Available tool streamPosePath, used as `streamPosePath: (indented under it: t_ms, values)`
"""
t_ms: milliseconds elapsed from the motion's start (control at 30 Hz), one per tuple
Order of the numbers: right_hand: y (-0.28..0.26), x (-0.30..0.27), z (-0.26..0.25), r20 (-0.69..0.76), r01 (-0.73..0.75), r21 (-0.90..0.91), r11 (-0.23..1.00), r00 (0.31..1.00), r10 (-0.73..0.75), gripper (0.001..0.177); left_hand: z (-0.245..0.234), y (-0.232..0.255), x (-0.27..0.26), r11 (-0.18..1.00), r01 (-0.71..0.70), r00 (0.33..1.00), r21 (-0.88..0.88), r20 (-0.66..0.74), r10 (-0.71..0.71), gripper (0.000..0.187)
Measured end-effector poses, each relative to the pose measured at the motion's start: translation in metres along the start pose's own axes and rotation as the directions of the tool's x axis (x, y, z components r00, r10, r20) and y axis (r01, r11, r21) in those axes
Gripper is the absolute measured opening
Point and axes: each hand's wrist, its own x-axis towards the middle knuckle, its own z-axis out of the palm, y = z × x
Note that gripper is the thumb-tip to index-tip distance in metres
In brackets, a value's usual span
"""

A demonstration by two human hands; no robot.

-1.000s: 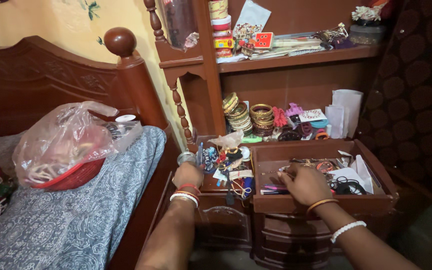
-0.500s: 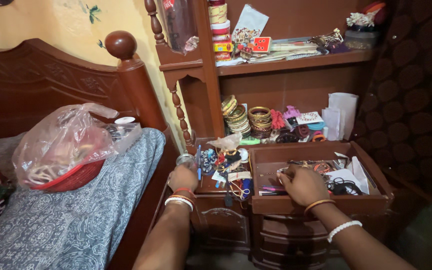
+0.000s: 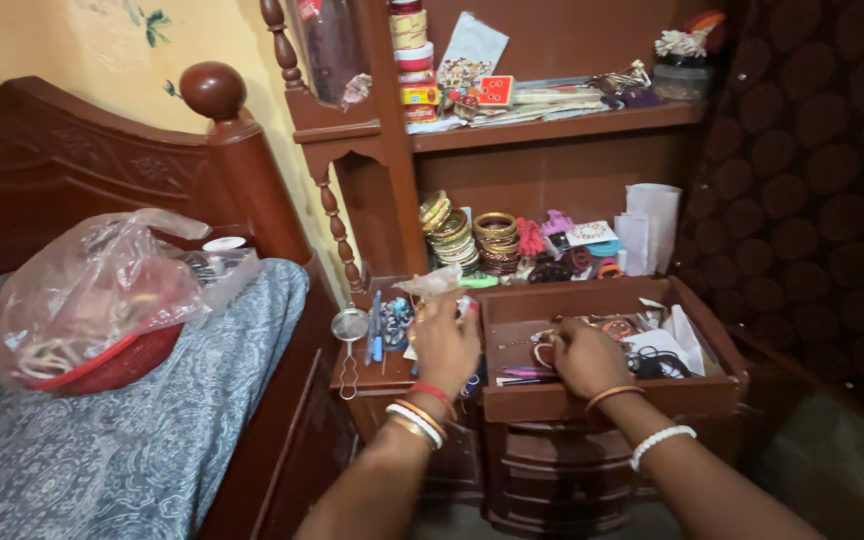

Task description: The person opens a wooden drawer and rummages through its contents, picking up and placing down various small items such as a strainer, hair ties, and a pen. The person continues to sift through the drawer without organizing or removing items.

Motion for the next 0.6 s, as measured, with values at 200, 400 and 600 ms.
streamPosePath:
  t_ms: [200, 400, 600]
  values:
    - [0.007, 0.002, 0.005, -0.008, 0.031, 0.026, 0.999, 0.999, -0.031, 0.024, 0.032, 0.030, -0.015, 0.996, -0.081, 0.995, -0.047, 0.060, 0.084, 0.041]
    - [0.004, -0.001, 0.003, -0.026, 0.051, 0.037, 0.998, 0.998, -0.050, 0.023, 0.053, 0.026, -0.024, 0.999, -0.032, 0.989, -0.016, 0.145, 0.034, 0.045]
    - [0.016, 0.010, 0.005, 0.065, -0.053, 0.178, 0.983, 0.997, 0.042, 0.020, 0.056, 0.023, -0.024, 0.998, 0.052, 0.981, 0.040, 0.186, -0.059, 0.045]
